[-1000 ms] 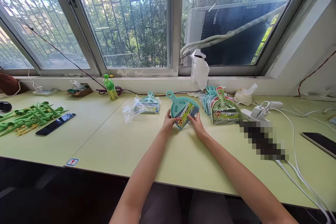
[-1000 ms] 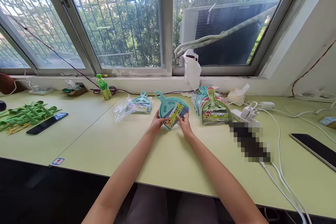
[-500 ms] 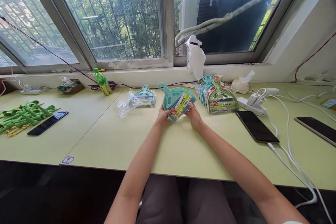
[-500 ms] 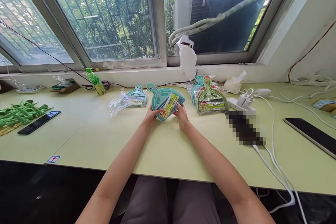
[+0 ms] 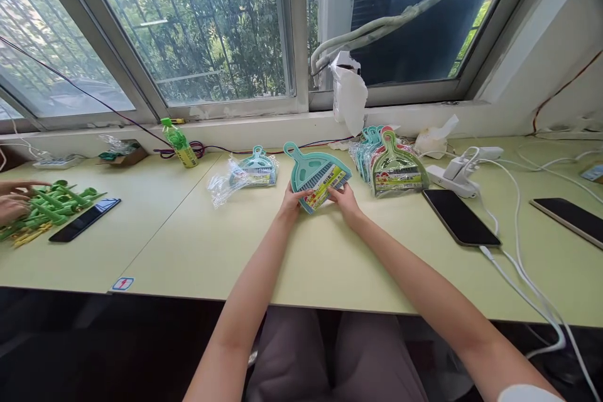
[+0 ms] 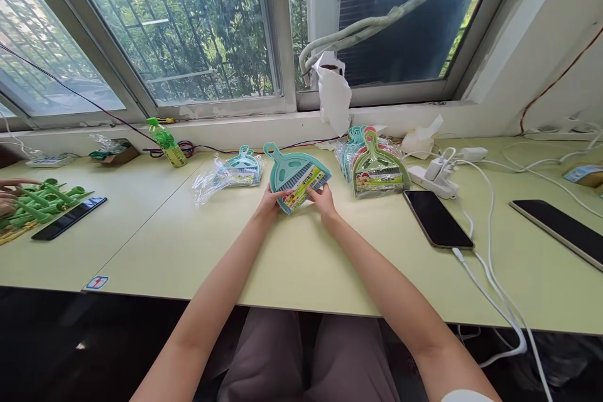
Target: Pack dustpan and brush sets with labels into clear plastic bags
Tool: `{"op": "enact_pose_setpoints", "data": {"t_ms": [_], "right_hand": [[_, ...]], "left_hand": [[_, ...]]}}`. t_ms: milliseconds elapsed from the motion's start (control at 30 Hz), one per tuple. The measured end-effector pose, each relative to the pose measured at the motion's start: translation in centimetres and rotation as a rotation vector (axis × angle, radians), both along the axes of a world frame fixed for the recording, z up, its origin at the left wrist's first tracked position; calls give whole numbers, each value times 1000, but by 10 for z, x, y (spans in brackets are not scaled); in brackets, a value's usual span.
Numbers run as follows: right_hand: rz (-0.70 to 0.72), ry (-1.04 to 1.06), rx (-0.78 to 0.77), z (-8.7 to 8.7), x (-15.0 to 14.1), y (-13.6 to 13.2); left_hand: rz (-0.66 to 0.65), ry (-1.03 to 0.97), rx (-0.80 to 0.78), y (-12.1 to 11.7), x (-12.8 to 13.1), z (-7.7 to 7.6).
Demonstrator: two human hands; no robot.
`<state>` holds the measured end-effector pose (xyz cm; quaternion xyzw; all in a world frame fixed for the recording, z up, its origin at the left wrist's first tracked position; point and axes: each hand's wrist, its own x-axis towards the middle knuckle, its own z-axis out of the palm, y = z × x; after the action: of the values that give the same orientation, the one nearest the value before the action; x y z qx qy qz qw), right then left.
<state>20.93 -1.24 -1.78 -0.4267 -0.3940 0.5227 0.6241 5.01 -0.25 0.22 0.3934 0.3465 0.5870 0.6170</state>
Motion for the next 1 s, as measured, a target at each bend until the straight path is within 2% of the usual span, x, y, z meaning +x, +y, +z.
{"op": "enact_pose_setpoints", "data": {"t_ms": [300, 767, 833, 933, 967, 1000], "right_hand": [[20, 12, 9, -3, 3, 2], [5, 41, -2, -1, 1, 2], [3, 53, 0, -1, 2, 1], [8, 94, -15, -2, 4, 1], [9, 108, -22, -2, 5, 2], [6, 121, -28, -3, 7, 2]], "left_hand": [[55, -1, -28, -1, 3, -1], [38, 16, -3, 1, 3, -6], [28, 33, 2, 0, 1, -3], [-53, 139, 13, 1, -7, 7], [-40, 202, 29, 1, -12, 12], [34, 281, 57, 1, -18, 16]]}}
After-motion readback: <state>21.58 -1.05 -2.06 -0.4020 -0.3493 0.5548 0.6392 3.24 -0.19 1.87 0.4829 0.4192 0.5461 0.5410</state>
